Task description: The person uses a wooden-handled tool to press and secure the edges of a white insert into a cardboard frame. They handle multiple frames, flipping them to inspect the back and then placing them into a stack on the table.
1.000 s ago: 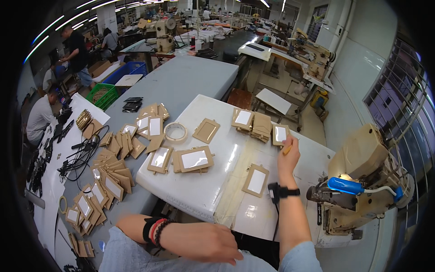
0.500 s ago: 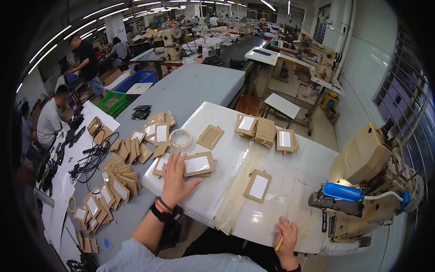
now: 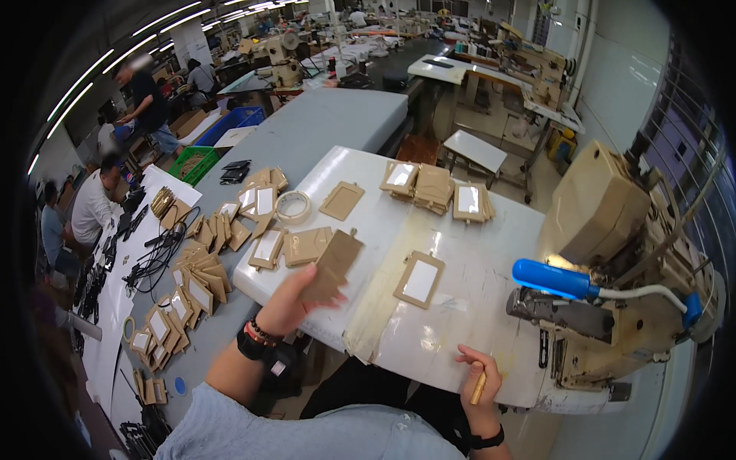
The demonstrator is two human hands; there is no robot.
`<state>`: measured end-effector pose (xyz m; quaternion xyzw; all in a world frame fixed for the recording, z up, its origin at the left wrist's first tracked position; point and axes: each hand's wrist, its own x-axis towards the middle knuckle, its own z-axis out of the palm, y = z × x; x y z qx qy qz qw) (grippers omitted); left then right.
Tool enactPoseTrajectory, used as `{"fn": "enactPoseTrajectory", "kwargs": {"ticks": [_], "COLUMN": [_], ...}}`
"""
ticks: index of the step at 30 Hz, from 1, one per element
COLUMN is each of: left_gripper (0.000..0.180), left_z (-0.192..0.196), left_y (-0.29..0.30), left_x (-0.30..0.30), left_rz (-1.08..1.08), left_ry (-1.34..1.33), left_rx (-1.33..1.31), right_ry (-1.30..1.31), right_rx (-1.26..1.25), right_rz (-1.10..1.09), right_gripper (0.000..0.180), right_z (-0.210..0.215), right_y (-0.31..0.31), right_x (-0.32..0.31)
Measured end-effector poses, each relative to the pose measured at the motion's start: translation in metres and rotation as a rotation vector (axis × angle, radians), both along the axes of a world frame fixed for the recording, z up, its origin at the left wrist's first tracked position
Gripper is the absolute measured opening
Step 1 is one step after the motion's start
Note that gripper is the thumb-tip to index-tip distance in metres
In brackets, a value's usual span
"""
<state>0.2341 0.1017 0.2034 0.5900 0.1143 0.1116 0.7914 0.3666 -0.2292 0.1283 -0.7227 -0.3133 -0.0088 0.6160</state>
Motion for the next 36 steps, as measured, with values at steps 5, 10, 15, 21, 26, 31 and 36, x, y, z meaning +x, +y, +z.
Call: {"fn": "enactPoseTrajectory", "kwargs": {"ticks": [5,10,15,21,26,31,36], "left_gripper": [0.06,0.061,0.07,0.077,0.064,0.058,0.035], "left_z": [-0.016,-0.007,-0.029,-0.049,-0.06,-0.067,-0.07], "left_y": [-0.069,-0.04,0.056,0.1,0.21,0.271,0.305], "left_x": [-0.019,-0.018,-0.011,-0.019,-0.061,-0.088,-0.089], "left_rz": [-0.407,0.212,0.401,0.388,0.92,0.809,0.775], "left_ry": [0.04,0.009,0.127,0.353,0.633,1.182,1.213], "left_rx": [-0.825,0.723,1.579,1.504,1.308,1.172,1.121], "right_ry": [-0.118,-0.197,-0.109,-0.192,0.017,-0.114,-0.022], "right_rx": [-0.007,-0.089,-0.172,-0.257,-0.214,-0.324,-0.272], "right_rz": [0.192,0.099,0.023,-0.024,-0.12,-0.098,-0.119], "right_gripper": [0.026,0.021,0.02,0.023,0.028,0.025,0.027], "right_z": [0.036,0.027,0.013,-0.005,-0.016,0.002,0.007], "right_y": [0.028,0.033,0.033,0.036,0.029,0.037,0.039], "right_x": [-0.013,-0.012,0.0,0.011,0.015,0.009,0.006]}}
